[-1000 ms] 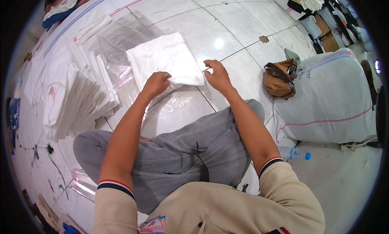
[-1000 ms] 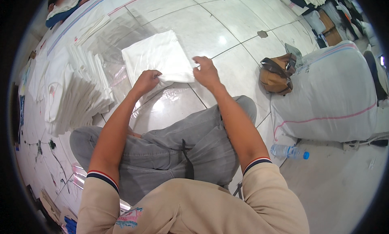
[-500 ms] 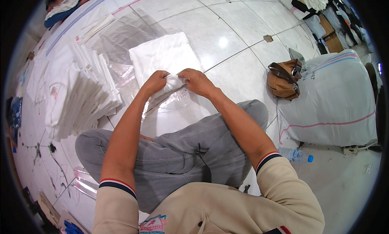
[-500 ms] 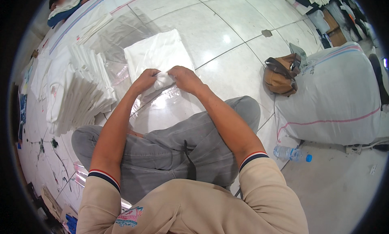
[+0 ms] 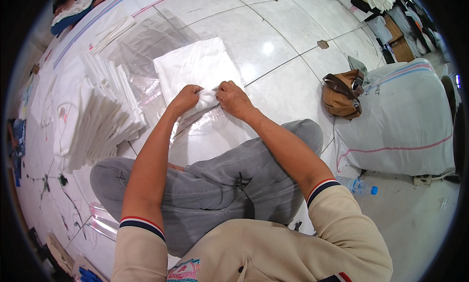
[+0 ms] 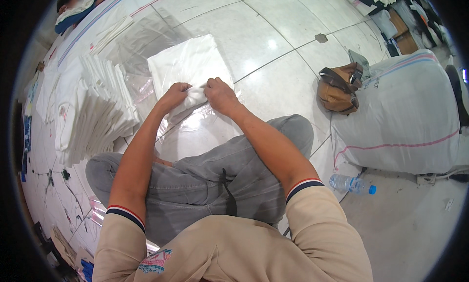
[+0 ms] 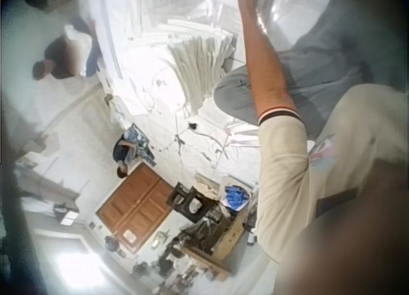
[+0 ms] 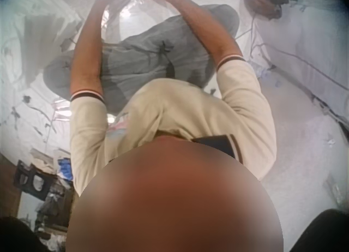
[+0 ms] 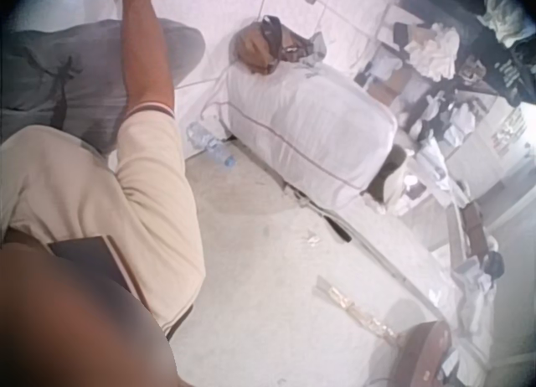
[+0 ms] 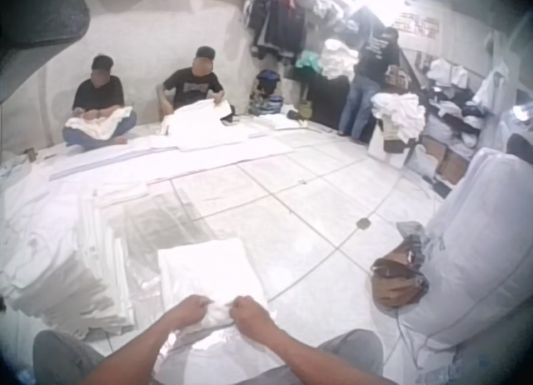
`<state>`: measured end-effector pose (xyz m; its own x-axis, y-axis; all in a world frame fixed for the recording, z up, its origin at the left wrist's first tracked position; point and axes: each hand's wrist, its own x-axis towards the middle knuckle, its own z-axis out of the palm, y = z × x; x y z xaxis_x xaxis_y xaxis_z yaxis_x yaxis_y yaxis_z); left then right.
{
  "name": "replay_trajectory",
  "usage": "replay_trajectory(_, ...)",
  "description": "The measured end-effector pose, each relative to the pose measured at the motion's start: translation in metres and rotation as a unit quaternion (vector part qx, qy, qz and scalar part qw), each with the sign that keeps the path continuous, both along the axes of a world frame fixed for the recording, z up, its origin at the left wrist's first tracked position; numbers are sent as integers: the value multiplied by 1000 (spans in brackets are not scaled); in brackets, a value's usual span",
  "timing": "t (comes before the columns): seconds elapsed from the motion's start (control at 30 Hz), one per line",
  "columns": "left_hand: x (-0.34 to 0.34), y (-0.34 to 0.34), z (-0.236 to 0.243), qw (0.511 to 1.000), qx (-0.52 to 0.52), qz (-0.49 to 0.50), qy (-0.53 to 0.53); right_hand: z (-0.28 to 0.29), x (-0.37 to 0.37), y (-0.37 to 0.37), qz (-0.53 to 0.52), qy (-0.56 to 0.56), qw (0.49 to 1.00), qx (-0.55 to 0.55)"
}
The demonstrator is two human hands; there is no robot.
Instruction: The person prepares plastic bags and places folded white garments into individual bags.
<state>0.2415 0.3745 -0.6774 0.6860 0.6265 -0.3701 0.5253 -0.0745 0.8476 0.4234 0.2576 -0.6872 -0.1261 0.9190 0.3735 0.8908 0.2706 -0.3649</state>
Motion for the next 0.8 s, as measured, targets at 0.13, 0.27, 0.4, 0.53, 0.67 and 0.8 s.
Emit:
replay_trajectory(0.13, 0, 0, -2, 1000, -6, -1, -7, -7, -4, 2, -25, -12, 1000, 6)
replay_trajectory(0.27, -5, -1, -3, 1000, 5, 6, -27, 3, 16, 10, -122, 45, 989, 68)
replay_trajectory(0.4, -7, -2, -1, 999, -28, 9, -30, 35, 89, 11, -410, 363, 835, 54)
replay_trajectory(0.53, -5, -3, 2, 1000, -9, 16, -19, 44, 110, -12, -487, 254, 835, 23)
replay_trajectory(0.67, -4, -7, 6, 998, 3, 24, -56, 51, 51, -17, -120, 505, 796, -313)
replay_trajectory(0.8, 3, -15, 16, 991, 65, 55, -106, 51, -8, -16, -130, 592, 675, -421)
